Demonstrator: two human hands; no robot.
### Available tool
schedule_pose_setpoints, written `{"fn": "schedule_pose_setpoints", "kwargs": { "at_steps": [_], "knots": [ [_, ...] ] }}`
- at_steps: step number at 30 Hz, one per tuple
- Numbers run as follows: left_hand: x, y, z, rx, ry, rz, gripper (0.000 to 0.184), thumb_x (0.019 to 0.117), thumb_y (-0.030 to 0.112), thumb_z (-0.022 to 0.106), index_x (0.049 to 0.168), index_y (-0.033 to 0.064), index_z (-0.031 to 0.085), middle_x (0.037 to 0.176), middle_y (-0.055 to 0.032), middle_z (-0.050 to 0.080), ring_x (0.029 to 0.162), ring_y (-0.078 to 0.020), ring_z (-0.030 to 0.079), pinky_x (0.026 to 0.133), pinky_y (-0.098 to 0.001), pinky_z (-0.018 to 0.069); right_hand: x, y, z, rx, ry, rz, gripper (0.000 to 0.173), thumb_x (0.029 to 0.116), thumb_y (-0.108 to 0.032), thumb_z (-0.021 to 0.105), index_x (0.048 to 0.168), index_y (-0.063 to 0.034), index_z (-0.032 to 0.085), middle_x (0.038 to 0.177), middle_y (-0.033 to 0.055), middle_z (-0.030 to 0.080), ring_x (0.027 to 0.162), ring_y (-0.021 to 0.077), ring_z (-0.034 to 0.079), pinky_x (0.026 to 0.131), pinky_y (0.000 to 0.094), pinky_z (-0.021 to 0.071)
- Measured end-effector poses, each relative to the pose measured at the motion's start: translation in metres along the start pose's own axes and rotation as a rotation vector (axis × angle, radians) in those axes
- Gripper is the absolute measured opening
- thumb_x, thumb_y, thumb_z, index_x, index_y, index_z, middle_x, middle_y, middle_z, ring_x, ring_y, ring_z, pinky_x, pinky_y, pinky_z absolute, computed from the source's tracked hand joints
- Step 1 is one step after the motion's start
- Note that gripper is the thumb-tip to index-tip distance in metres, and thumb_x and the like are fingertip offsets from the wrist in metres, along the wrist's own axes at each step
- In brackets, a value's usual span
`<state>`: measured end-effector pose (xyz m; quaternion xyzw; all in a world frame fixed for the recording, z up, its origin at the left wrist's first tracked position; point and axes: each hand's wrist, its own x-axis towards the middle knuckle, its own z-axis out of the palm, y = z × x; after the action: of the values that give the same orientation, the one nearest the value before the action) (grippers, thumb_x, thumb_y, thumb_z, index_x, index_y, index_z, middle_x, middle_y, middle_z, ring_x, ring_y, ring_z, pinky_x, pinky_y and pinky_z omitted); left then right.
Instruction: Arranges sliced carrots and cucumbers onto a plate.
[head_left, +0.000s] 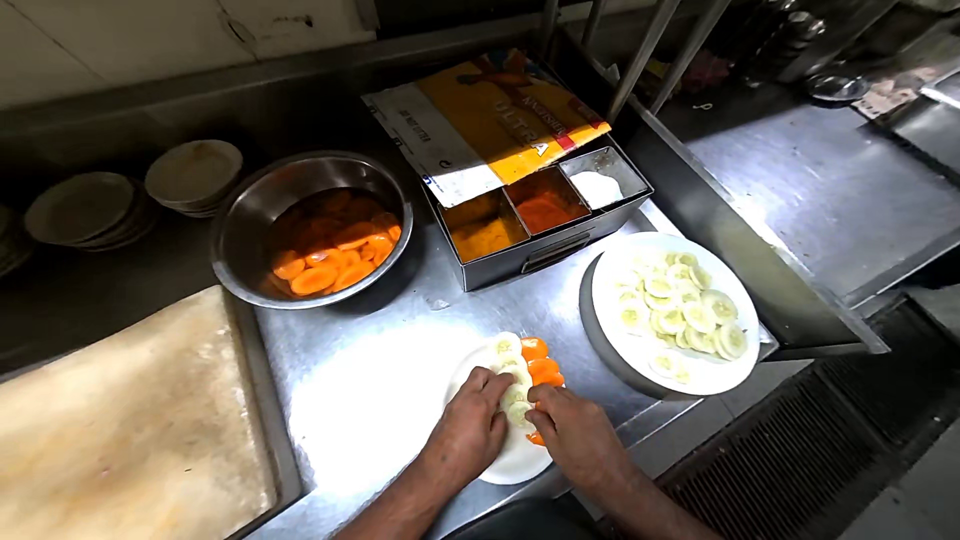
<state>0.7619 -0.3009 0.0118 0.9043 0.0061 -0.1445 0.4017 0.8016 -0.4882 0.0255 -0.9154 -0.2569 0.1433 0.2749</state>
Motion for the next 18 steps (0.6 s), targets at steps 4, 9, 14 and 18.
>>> {"fn": "schedule_pose_setpoints", "kwargs": {
  "at_steps": [4,9,14,18],
  "knots": [
    [-0.001,-0.001,-0.001,-0.004,-0.004,-0.001,0.047,0.0914,0.011,0.062,0.138,0.0100,0.062,0.125,-0.0155,0.060,0.099,-0.0225,0.065,0.089,-0.0344,0.0562,0.001,0.019,-0.016,0.011,0.123,0.076,0.022,0.0961,-0.019,0.065,0.108,-0.0037,0.074,0.088,0.0119,0.073,0.076,0.0254,0.071,0.072,0.0433,0.0606],
    [-0.002,-0.004,0.002,-0.029,0.017,0.016,0.047,0.0899,0.012,0.064,0.137,0.0106,0.062,0.125,-0.0149,0.059,0.094,-0.0196,0.065,0.082,-0.0320,0.0572,0.018,0.073,-0.073,-0.123,0.276,0.241,0.029,0.0973,-0.015,0.068,0.123,-0.0015,0.069,0.101,0.0198,0.070,0.085,0.0349,0.069,0.078,0.0544,0.0582],
    [-0.003,-0.002,-0.001,-0.022,-0.019,0.015,0.049,0.0897,0.016,0.068,0.138,0.0115,0.062,0.125,-0.0151,0.058,0.095,-0.0193,0.064,0.083,-0.0311,0.0567,0.054,0.113,-0.098,-0.206,0.237,0.360,0.058,0.0907,-0.017,0.078,0.144,-0.0062,0.057,0.128,0.0285,0.059,0.110,0.0467,0.063,0.089,0.0641,0.0535],
    [-0.007,-0.003,0.006,0.018,0.036,0.129,0.046,0.0878,0.024,0.075,0.132,0.0131,0.067,0.125,-0.0183,0.059,0.113,-0.0292,0.061,0.097,-0.0403,0.0543,0.068,0.114,-0.100,-0.201,0.235,0.407,0.050,0.0850,-0.016,0.085,0.129,-0.0049,0.065,0.123,0.0271,0.059,0.107,0.0454,0.063,0.087,0.0633,0.0543]
  ]
}}
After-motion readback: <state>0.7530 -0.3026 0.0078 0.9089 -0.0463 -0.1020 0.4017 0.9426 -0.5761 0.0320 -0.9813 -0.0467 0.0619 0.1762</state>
